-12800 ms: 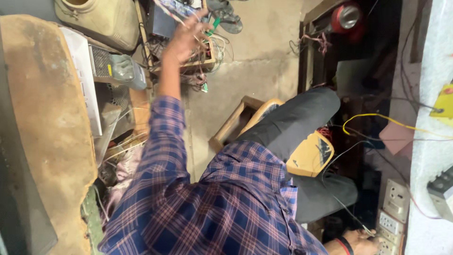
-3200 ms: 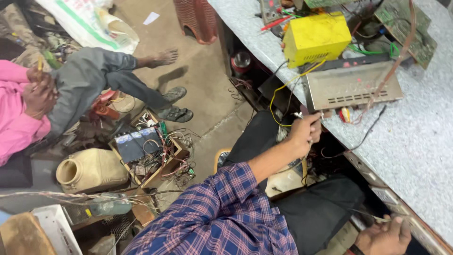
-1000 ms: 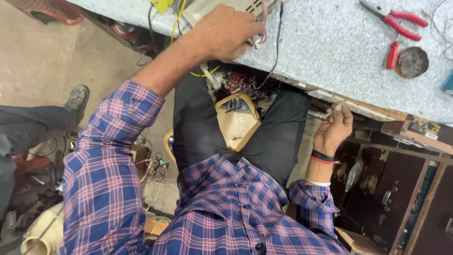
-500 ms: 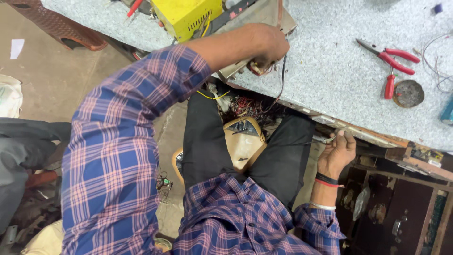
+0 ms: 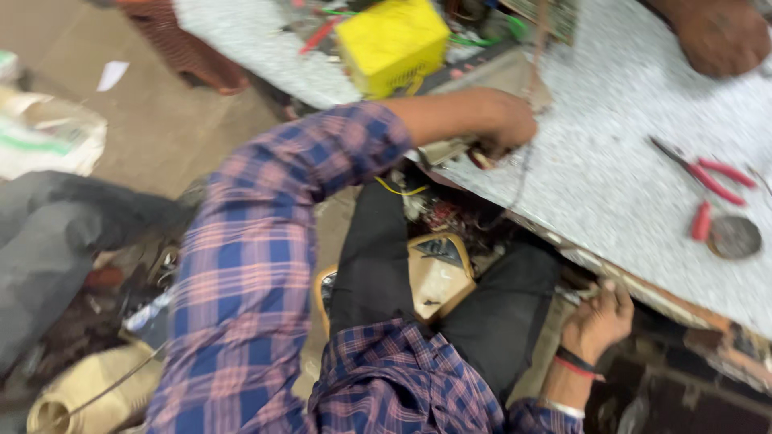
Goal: The person sits at a workbench repairing a metal-cased amplifier. They handle and strip wires, sand the amplifier chassis with a green abrasive pad, retrieve a component from a drawer, and use a screwdriver on the device.
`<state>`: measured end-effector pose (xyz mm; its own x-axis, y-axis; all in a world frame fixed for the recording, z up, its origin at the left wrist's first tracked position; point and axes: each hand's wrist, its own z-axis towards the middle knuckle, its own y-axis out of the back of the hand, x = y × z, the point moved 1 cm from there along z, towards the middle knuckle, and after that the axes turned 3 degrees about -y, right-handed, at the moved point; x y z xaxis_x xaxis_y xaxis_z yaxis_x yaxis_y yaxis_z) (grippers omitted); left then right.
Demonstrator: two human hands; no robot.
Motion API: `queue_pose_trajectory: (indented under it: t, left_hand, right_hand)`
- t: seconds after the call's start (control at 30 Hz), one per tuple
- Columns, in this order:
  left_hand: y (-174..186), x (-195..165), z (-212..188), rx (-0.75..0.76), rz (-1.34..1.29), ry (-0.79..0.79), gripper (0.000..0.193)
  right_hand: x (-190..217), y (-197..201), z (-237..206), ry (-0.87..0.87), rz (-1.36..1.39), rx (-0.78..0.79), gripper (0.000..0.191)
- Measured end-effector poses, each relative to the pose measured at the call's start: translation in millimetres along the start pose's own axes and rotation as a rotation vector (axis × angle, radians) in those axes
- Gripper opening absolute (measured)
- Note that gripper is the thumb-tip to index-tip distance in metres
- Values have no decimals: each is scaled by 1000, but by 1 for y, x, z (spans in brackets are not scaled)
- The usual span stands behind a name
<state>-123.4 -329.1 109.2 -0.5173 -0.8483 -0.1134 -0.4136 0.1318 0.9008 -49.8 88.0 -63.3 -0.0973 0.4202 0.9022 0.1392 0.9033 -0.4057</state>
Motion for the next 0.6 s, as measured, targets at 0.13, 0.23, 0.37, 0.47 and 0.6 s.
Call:
queue_pose_trajectory:
  t: [0.13, 0.23, 0.37, 0.47, 0.6]
  left_hand:
    - [-6, 5, 3, -41, -2, -24, 28]
    - [-6, -3, -20, -219, -156, 14, 22]
    - [-7, -26, -75, -797, -646, 82, 29]
    - [-18, -57, -118, -1171, -823, 254, 30]
    - [-73, -113, -163, -1375, -1035, 559, 29]
  right_hand:
    - [-3, 0, 0, 6, -12, 19, 19]
    - [-5, 0, 0, 20, 4, 37, 16]
    - [-5, 0, 1, 30, 37, 25, 12]
    - [-2, -1, -2, 14, 7, 14, 11]
    - [2, -4, -7, -13, 62, 14, 13]
